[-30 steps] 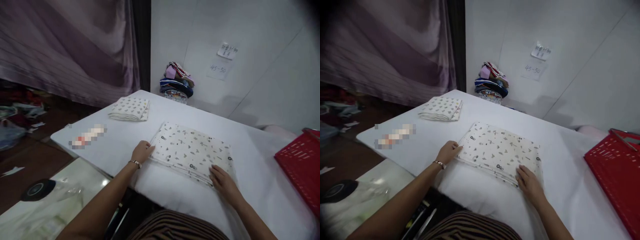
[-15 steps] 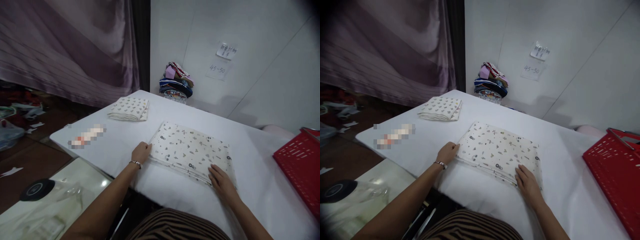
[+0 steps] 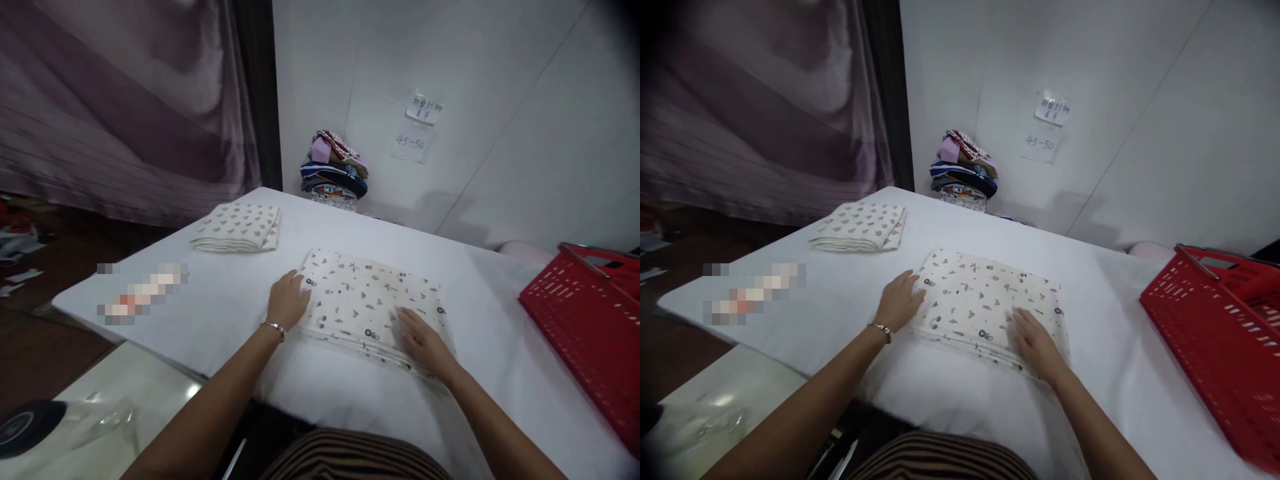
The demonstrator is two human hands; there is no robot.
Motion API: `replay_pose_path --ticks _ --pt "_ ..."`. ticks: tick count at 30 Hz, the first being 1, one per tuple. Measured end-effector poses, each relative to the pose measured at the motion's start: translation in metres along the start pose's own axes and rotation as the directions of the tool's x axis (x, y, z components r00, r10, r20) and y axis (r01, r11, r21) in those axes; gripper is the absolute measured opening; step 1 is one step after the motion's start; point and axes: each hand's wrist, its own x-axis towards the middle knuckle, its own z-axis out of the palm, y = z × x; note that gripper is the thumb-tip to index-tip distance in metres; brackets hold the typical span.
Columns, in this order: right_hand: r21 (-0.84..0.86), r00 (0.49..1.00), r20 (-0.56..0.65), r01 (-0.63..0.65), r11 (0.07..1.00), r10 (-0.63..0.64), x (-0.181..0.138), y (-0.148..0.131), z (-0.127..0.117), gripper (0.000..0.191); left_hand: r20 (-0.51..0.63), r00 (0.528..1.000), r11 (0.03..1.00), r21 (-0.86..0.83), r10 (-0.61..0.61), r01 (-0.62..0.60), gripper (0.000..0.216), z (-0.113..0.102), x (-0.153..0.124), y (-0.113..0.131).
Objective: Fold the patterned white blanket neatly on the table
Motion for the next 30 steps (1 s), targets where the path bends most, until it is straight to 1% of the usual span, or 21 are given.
replay_pose_path --ticks 2,3,5,6,7,9,10,12,15,18,22,24,26,28,30 --pt "-0.04 1.0 -0.005 0.014 0.999 -0.015 0.02 -0.004 0.0 0.05 0.037 0.992 0.993 -0.002 0.119 -0.119 0.047 0.009 0.013 0.011" --pt "-0.071 1.0 -0.009 0.018 0.997 -0.019 0.029 -0.004 0.002 0.051 0.079 0.985 0.988 0.004 0.152 -0.152 0.05 0.016 0.019 0.014" --pt "-0.165 0.999 -0.037 -0.018 0.986 0.012 0.044 0.005 0.006 0.053 0.177 0.975 0.99 0.029 0.131 -0.138 0.059 0.03 0.027 0.015" --pt "-0.22 0.997 -0.056 -0.061 0.974 0.05 0.049 0.013 0.009 0.054 0.218 0.971 0.993 0.038 0.101 -0.112 0.063 0.037 0.029 0.013" --pt "-0.268 0.992 -0.079 -0.114 0.957 0.096 0.051 0.021 0.011 0.056 0.231 0.969 0.994 0.044 0.086 -0.099 0.066 0.043 0.031 0.01" --pt "-0.328 0.979 -0.105 -0.201 0.923 0.176 0.051 0.037 0.015 0.058 0.237 0.968 0.995 0.048 0.079 -0.093 0.07 0.051 0.03 0.004" --pt "-0.341 0.974 -0.106 -0.226 0.913 0.201 0.05 0.044 0.016 0.059 0.234 0.969 0.994 0.047 0.082 -0.096 0.07 0.053 0.029 0.002" --pt "-0.347 0.972 -0.088 -0.235 0.908 0.218 0.046 0.052 0.017 0.06 0.248 0.966 0.995 0.043 0.078 -0.092 0.07 0.052 0.028 0.0" --pt "-0.339 0.972 -0.061 -0.236 0.911 0.229 0.047 0.049 0.016 0.06 0.284 0.958 0.998 0.036 0.043 -0.055 0.068 0.046 0.033 0.007" --pt "-0.329 0.973 -0.052 -0.231 0.916 0.226 0.061 0.038 0.01 0.061 0.263 0.963 0.998 0.023 0.055 -0.063 0.067 0.042 0.05 0.022" --pt "-0.328 0.978 -0.042 -0.208 0.921 0.206 0.094 0.031 0.002 0.062 0.228 0.96 0.986 0.011 0.161 -0.168 0.069 0.051 0.087 0.037" --pt "-0.338 0.969 -0.048 -0.243 0.909 0.241 0.108 0.038 -0.001 0.064 0.228 0.961 0.985 0.03 0.159 -0.171 0.069 0.06 0.104 0.036" --pt "-0.334 0.951 -0.061 -0.306 0.892 0.303 0.115 0.049 -0.002 0.065 0.267 0.957 0.991 0.044 0.113 -0.129 0.071 0.069 0.115 0.03" --pt "-0.317 0.936 -0.073 -0.35 0.882 0.345 0.117 0.062 -0.001 0.064 0.291 0.954 0.994 0.056 0.079 -0.099 0.074 0.076 0.12 0.023" --pt "-0.308 0.937 -0.078 -0.346 0.886 0.339 0.116 0.072 0.001 0.064 0.291 0.954 0.993 0.064 0.073 -0.096 0.076 0.08 0.121 0.018"
